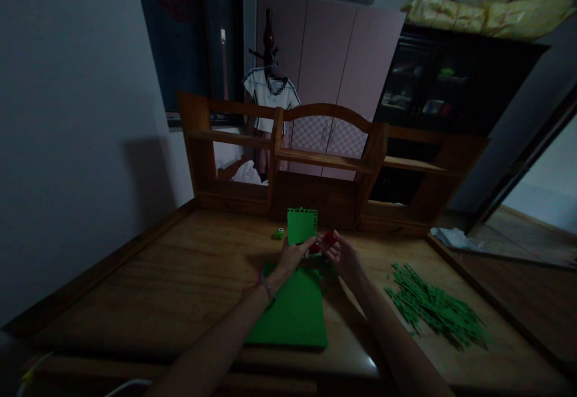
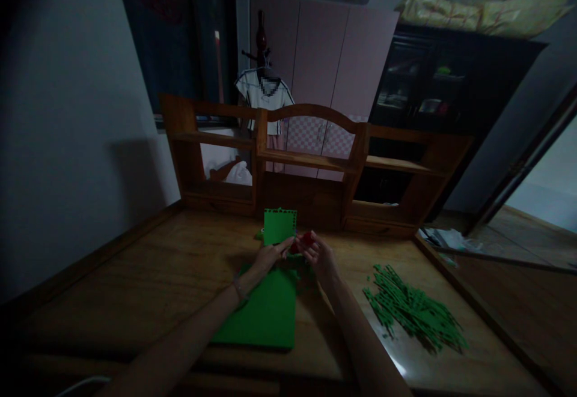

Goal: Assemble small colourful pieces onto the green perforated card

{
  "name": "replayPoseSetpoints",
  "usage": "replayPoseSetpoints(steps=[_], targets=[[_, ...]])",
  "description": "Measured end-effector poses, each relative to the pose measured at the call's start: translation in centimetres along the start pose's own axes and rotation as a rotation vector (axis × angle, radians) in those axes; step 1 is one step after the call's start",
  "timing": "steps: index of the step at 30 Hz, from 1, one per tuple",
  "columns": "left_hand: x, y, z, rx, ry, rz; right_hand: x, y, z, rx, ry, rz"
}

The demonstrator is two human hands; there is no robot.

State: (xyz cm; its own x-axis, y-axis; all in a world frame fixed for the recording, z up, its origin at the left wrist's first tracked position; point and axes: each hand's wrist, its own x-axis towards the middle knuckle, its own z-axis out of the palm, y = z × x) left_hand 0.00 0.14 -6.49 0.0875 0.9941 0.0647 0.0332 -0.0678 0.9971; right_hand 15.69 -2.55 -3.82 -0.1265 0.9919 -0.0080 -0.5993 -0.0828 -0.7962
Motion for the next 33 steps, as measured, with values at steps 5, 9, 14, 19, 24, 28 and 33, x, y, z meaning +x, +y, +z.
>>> replayPoseSetpoints(steps=[5,9,14,19,24,28,33], targets=[[0.0,0.1,0.1,-0.068,0.039,0.037,0.2,0.1,-0.2,-0.010,0.036,-0.026],[-0.3,0.5,0.2,-0.040,0.021,0.021,0.5,0.2,-0.6,-0.016,0.061,-0.024],[-0.6,1.0,0.0,0.031,0.001,-0.032,0.6,0.2,-0.6,-0.034,0.081,-0.017],[-0.5,1.0,0.1,0.021,-0.011,-0.068,0.4,0.1,-0.6,-0.049,0.071,-0.005],[-0.2,0.8,0.7,-0.223,0.093,0.096,0.3,0.3,-0.7,-0.072,0.063,-0.037],[-0.5,1.3,0.7,-0.253,0.121,0.088,0.4,0.7,-0.6,-0.127,0.041,-0.082],[-0.3,1.0,0.7,-0.330,0.130,0.136,0.4,0.8,-0.3,-0.157,0.038,-0.096]])
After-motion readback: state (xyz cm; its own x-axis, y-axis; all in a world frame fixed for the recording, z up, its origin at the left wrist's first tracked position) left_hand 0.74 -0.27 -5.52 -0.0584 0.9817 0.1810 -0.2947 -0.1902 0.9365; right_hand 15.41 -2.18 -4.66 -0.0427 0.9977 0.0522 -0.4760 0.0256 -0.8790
